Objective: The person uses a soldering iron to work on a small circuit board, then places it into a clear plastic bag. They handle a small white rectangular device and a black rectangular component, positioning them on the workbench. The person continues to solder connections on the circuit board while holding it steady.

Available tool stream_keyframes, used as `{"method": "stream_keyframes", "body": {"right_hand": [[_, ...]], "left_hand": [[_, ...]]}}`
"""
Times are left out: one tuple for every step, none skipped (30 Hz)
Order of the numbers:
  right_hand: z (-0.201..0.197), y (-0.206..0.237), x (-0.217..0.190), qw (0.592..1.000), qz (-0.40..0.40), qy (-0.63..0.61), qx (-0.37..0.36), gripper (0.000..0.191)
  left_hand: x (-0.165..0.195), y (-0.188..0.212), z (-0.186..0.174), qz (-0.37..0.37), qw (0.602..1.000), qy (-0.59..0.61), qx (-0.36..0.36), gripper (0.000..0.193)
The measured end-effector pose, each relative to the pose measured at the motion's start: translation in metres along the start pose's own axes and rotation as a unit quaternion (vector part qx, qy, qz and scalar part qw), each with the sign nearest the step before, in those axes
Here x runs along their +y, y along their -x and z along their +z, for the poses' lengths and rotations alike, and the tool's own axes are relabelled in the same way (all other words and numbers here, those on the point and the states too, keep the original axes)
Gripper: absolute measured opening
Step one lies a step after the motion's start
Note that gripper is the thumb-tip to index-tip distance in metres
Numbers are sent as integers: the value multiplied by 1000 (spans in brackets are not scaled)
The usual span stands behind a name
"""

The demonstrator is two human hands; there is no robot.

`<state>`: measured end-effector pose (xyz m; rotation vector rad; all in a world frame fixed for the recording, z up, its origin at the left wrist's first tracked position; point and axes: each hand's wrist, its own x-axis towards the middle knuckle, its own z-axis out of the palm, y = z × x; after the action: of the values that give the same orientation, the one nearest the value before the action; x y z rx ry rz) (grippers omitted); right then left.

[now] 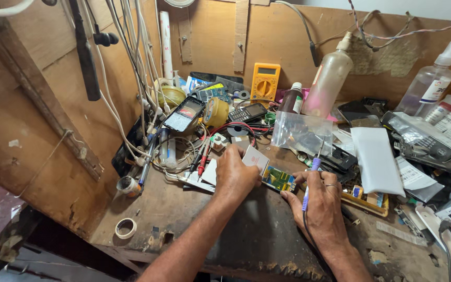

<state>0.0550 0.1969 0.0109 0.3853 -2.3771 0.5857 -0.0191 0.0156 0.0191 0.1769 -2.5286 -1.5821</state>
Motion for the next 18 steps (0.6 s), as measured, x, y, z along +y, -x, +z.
{"method": "stream_keyframes", "body": {"right_hand": [[0,0,0,1000,0,1,0,48],[0,0,0,1000,-6,2,1,48],[0,0,0,1000,-13,3,2,47],[0,0,0,1000,-19,4,4,47],[0,-1,0,1000,-17,5,-1,47],[0,-1,0,1000,-15,6,-5,47],[0,-1,0,1000,-12,8,-10,48],[-1,-1,0,1000,-15,8,-8,48],[-1,-2,0,1000,-18,8,-6,48],[0,-1,0,1000,-21,7,-6,48],[0,-1,-1,1000,-19,6,-7,48],[0,-1,0,1000,-18,5,-9,48],[-1,0,0,1000,-16,5,-10,48],[-1,0,0,1000,-18,4,-9,47],[-1,0,-1,1000,-21,2,-7,47],[-1,-1,0,1000,-25,0,-5,47],[-1,-1,0,1000,-27,3,-5,47],[-1,-1,0,1000,-30,5,-5,48]], "left_hand": [[0,1,0,-20,1000,9,-11,42],[-1,2,0,-41,999,18,-21,42],[-2,2,0,-18,1000,10,-10,42],[-2,2,0,5,1000,3,2,42],[-3,2,1,27,1000,-6,13,42],[-4,2,0,27,999,-16,13,39],[-5,1,1,27,999,-26,13,36],[-5,0,1,27,999,-37,13,33],[-6,-1,1,17,999,-34,6,33],[-6,-2,2,5,1000,-31,-1,33],[-7,-3,1,-7,1000,-28,-8,33],[-7,-4,2,-8,1000,-26,-13,33],[-6,-5,2,-9,1000,-24,-18,33],[-6,-6,2,-9,999,-23,-24,33],[-7,-6,0,-11,999,-25,-28,33],[-7,-7,0,-13,999,-27,-32,33],[-7,-7,-1,-15,999,-28,-37,34],[-7,-8,-1,-9,999,-27,-38,33]]}}
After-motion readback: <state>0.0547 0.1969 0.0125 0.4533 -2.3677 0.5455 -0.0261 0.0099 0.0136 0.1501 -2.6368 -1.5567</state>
